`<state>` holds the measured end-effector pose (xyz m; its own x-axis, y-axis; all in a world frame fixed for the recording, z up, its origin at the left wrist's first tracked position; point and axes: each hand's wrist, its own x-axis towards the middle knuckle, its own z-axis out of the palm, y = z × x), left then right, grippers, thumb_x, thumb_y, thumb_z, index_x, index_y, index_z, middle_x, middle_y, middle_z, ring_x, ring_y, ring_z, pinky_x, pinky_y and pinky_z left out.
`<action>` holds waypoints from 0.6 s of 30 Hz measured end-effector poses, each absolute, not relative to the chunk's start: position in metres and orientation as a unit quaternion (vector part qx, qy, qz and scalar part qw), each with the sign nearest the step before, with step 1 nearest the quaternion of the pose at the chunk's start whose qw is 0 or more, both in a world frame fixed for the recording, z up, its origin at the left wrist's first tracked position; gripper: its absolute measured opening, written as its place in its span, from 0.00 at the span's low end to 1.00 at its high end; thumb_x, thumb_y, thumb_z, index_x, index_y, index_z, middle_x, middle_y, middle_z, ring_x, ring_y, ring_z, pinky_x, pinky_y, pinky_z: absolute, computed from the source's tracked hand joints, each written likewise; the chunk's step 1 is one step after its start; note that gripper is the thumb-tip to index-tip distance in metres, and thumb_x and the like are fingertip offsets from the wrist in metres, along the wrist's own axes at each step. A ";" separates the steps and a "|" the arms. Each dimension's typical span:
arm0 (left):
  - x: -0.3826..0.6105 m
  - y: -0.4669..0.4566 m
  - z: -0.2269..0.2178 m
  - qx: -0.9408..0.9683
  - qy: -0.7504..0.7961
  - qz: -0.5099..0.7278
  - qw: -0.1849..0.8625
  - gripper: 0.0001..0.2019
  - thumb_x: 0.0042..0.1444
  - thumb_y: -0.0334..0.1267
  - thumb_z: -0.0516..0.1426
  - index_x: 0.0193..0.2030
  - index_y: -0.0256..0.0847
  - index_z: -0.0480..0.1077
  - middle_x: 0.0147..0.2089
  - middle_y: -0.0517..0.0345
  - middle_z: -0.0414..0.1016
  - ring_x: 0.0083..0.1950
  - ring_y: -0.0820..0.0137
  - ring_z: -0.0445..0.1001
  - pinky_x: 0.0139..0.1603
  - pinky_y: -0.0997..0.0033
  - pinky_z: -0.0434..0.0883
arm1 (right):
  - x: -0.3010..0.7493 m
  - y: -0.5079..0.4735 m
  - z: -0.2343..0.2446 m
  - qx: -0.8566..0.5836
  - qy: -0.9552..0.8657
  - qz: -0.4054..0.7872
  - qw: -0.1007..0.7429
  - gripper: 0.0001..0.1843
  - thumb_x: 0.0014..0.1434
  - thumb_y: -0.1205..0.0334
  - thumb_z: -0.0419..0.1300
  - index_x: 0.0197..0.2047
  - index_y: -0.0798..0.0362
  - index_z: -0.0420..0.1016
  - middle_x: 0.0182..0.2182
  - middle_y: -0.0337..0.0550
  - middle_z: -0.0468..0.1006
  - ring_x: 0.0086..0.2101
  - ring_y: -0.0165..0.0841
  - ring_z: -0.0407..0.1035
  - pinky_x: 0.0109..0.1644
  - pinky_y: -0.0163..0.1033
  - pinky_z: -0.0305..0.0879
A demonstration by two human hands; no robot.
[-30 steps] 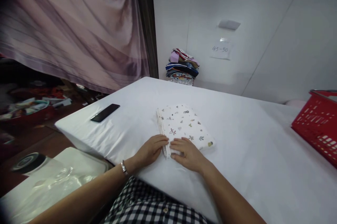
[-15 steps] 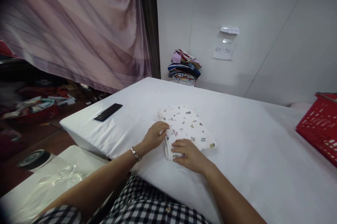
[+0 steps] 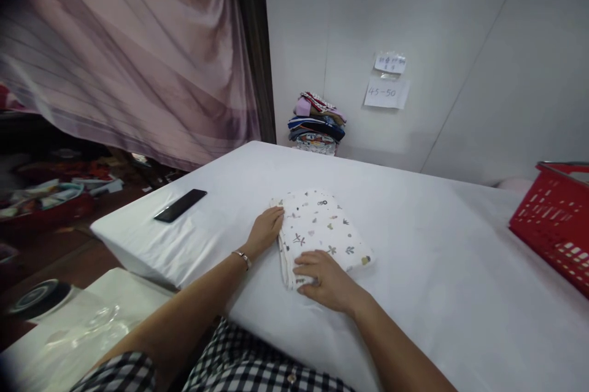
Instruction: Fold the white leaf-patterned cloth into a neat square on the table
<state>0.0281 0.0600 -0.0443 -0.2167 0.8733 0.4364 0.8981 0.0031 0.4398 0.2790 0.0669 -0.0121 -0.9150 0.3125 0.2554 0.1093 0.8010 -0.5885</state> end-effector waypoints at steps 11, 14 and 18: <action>0.033 0.066 -0.033 -0.477 -0.760 -0.437 -0.067 0.14 0.50 0.35 0.55 0.44 0.38 0.70 0.52 0.50 0.69 0.56 0.63 0.64 0.59 0.63 0.57 | 0.276 0.063 -0.011 -0.138 -0.901 0.352 0.212 0.14 0.56 0.55 0.57 0.45 0.46 0.76 0.47 0.45 0.74 0.51 0.39 0.64 0.54 0.47 0.62; 0.042 0.057 -0.030 -0.417 -0.763 -0.479 -0.123 0.24 0.46 0.37 0.59 0.52 0.36 0.65 0.57 0.46 0.63 0.60 0.60 0.60 0.60 0.61 0.55 | 0.282 0.075 -0.009 -0.178 -0.882 0.342 0.272 0.13 0.57 0.55 0.55 0.42 0.46 0.77 0.45 0.45 0.76 0.48 0.38 0.66 0.53 0.47 0.62; 0.052 0.043 -0.023 -0.326 -0.743 -0.526 -0.254 0.35 0.43 0.39 0.63 0.58 0.36 0.57 0.58 0.42 0.63 0.60 0.57 0.60 0.57 0.60 0.58 | 0.306 0.107 -0.006 -0.364 -0.817 0.274 0.353 0.16 0.58 0.52 0.52 0.42 0.48 0.76 0.48 0.46 0.74 0.50 0.39 0.65 0.53 0.48 0.63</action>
